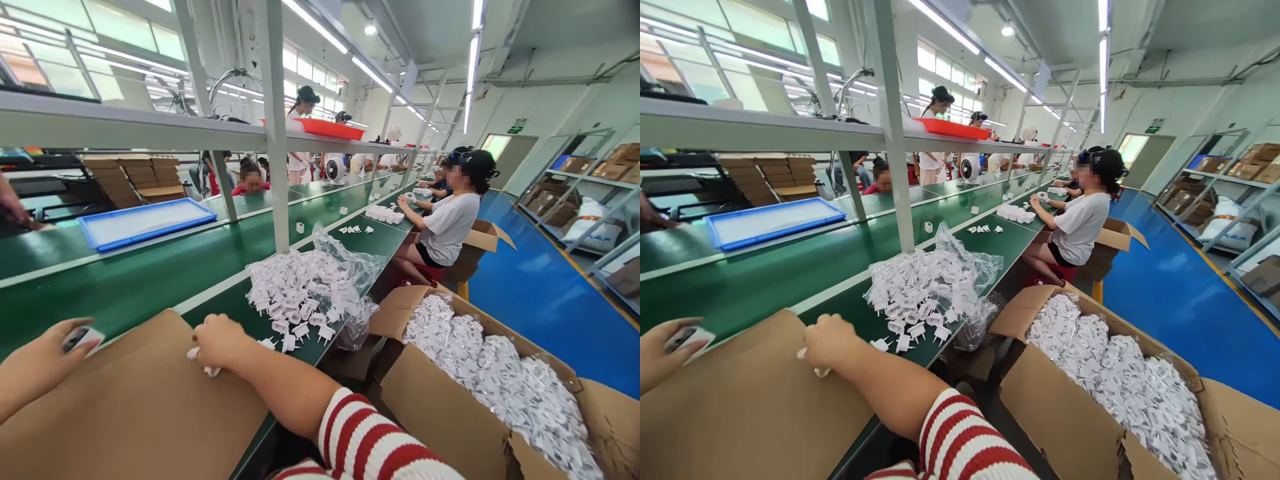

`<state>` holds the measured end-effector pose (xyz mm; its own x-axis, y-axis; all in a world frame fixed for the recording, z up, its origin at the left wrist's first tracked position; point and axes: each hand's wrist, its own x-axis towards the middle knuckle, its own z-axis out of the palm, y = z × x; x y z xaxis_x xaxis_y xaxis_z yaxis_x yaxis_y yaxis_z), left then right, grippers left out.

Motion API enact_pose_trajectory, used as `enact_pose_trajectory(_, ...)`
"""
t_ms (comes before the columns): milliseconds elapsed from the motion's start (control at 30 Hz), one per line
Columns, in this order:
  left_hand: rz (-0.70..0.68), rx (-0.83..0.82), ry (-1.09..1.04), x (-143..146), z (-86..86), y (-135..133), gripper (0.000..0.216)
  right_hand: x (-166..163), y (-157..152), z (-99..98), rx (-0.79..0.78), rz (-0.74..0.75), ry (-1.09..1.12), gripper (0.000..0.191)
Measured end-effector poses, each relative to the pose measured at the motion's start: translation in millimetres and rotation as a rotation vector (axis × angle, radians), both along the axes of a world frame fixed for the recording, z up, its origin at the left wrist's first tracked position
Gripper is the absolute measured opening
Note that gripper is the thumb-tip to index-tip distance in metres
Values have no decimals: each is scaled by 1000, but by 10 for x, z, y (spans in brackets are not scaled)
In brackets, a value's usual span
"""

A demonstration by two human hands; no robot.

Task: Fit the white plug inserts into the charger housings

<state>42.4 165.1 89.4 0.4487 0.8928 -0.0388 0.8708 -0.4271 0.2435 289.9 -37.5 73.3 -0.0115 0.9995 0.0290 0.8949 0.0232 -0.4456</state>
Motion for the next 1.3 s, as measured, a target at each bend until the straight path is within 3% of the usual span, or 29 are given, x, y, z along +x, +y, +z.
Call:
enact_pose_trajectory(100, 74, -99, -98, 55, -12, -727, 72, 108, -123, -24, -93, 73, -75, 42)
enact_pose_trajectory(167, -26, -112, -160, 84, -73, -1186, 71, 125, -182, -84, -160, 67, -85, 39)
enact_pose_trajectory(233, -103, -99, -240, 97, -180, -1513, 68, 112, -194, -169, -202, 71, -56, 32)
enact_pose_trajectory(300, -90, -143, -294, 83, -323, -1691, 64, 88, -158, -270, -201, 87, -51, 28)
enact_pose_trajectory(433, -30, -179, -407, 18, -606, -1796, 60, 58, -71, -469, -135, 4, 208, 30)
enact_pose_trajectory(567, 1, -124, -623, -29, -798, -1809, 77, 75, -60, -577, -155, -28, 395, 34)
enact_pose_trajectory(700, 53, -179, -675, -81, -916, -1812, 58, 54, -62, -588, -203, 3, 532, 54)
enact_pose_trajectory(833, 34, -185, -686, -100, -928, -1827, 52, -63, -55, -615, -111, -123, 456, 42)
enact_pose_trajectory(900, 25, -199, -691, -97, -912, -1827, 54, -126, -63, -649, -104, -86, 450, 39)
enact_pose_trajectory(1000, 16, -201, -699, -97, -905, -1815, 56, -180, -81, -691, -166, 49, 533, 51)
enact_pose_trajectory(1067, 14, -200, -708, -100, -910, -1809, 55, -199, -82, -691, -101, 37, 582, 43)
enact_pose_trajectory(1167, -36, -216, -710, -101, -911, -1816, 52, -233, -66, -640, 27, -74, 850, 31)
enact_pose_trajectory(1300, -151, -240, -691, -91, -904, -1844, 53, -308, -54, -554, -50, -138, 1232, 42)
